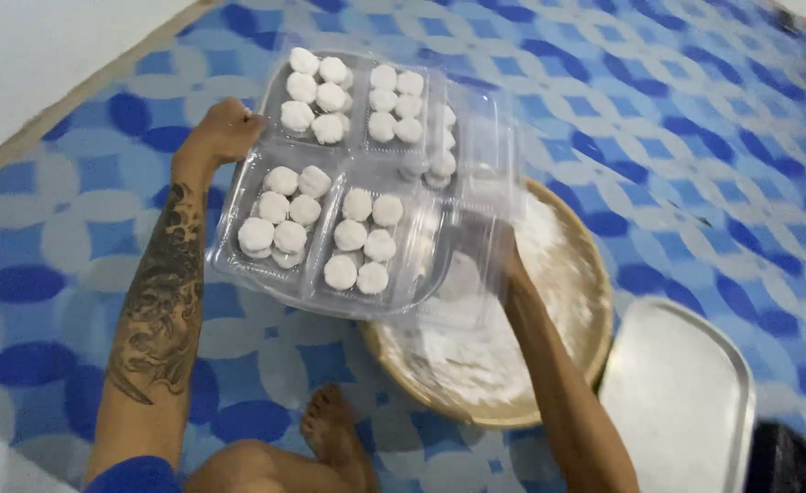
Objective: Shaping dough into small balls and placing them into plastic containers.
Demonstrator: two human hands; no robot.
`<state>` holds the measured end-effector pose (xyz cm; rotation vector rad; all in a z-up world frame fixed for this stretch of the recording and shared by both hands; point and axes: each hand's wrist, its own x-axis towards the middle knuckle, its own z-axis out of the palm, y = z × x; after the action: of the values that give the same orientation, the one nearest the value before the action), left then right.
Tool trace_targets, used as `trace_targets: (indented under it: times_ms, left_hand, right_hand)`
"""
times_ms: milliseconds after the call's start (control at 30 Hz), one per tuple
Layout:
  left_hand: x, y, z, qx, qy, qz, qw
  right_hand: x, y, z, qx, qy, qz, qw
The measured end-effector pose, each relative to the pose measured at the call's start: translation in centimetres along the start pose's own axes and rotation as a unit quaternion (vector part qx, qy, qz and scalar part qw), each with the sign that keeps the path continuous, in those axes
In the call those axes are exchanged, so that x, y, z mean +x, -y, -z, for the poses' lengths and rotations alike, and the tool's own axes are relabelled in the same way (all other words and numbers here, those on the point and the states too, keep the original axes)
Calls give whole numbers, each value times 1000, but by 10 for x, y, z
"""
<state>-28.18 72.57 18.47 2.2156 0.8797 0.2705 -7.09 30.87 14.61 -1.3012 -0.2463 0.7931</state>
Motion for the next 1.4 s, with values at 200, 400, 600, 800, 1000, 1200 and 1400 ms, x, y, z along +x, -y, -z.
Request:
trace_targets:
  times_ms: [200, 400, 600, 800, 1000, 1200, 1400]
  left_hand:
    - [-44, 52, 74, 67, -8, 78, 995]
    - [-25, 203, 95, 111, -50, 125, 985]
    - [-42, 295, 88, 83, -121, 114, 983]
    - [-63, 323, 51, 21, -163, 176, 971]
    - [-75, 377, -24, -23, -186, 133, 973]
    - [-87, 389, -86, -95, -217, 201, 951]
    - [-102, 416, -123, -107, -235, 241, 936]
  right_hand:
    - [24, -62, -113, -204, 23, -50, 977]
    - [18, -132, -185, -170, 49, -10, 984]
    - [11, -173, -239, -227, 75, -26, 971]
    - [41, -231, -256, -327, 30, -108, 938]
    - [96, -350, -207, -384, -9, 207, 900]
    - [107, -338, -207, -380, -37, 108, 918]
    - [149, -399, -173, -445, -49, -27, 894]
